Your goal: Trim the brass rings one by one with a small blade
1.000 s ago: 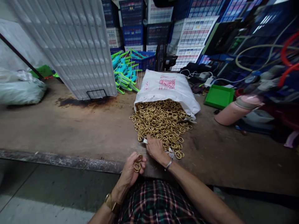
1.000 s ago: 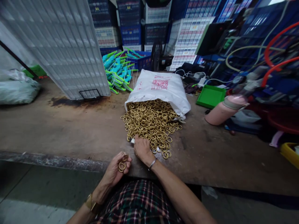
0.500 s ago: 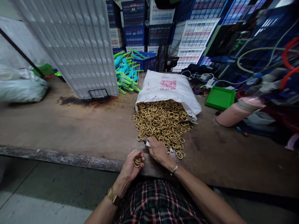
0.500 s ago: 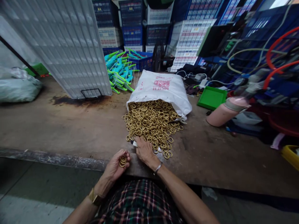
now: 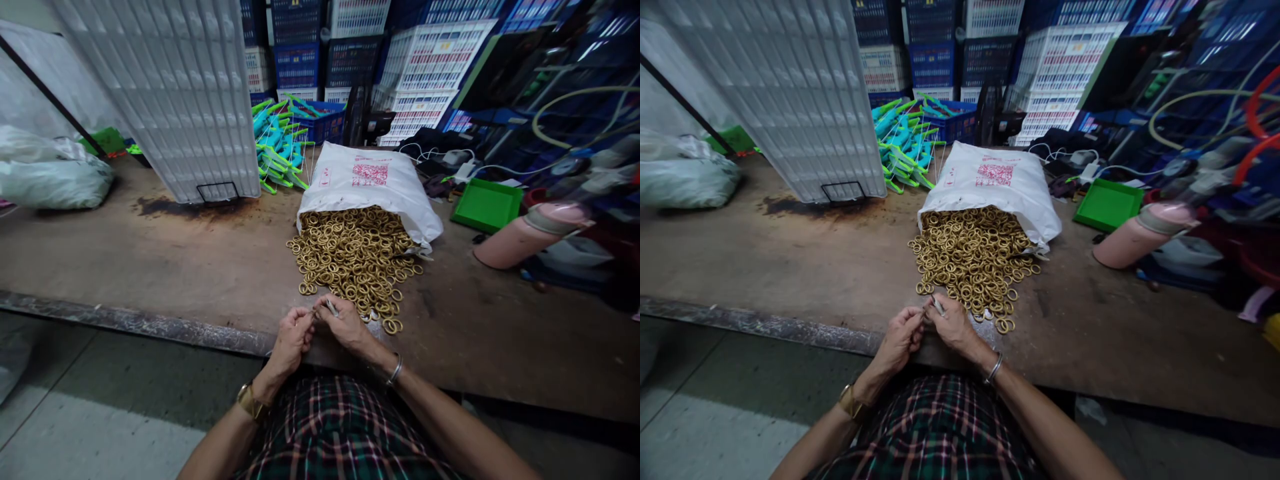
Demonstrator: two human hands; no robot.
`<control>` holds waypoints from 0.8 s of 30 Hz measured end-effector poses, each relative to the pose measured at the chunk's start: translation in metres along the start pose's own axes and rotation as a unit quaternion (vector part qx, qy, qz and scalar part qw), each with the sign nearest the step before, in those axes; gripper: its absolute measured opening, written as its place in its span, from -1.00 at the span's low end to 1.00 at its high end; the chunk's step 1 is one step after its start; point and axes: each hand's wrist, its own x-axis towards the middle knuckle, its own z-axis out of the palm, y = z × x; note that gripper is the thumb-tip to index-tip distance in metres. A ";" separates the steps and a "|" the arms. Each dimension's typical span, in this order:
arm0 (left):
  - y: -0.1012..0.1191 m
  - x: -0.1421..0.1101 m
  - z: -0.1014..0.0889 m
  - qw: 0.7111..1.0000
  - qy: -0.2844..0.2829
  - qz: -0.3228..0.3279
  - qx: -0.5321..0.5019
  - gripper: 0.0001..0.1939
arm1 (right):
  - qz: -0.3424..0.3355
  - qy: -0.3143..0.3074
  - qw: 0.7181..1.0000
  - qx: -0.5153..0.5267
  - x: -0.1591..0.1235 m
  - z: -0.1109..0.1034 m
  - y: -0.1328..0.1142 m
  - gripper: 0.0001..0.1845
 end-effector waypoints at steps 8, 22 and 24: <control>-0.004 -0.002 0.000 0.998 -0.010 0.042 0.041 -0.64 | 0.026 -0.007 0.999 0.038 0.000 0.002 -0.004 -0.81; -0.001 -0.006 -0.001 0.967 0.026 0.194 0.162 -0.78 | 0.192 -0.088 0.957 0.198 -0.004 0.009 0.013 -0.62; -0.002 -0.005 -0.002 0.980 0.008 0.143 0.139 -0.73 | 0.177 -0.068 0.966 0.178 -0.002 0.009 0.015 -0.65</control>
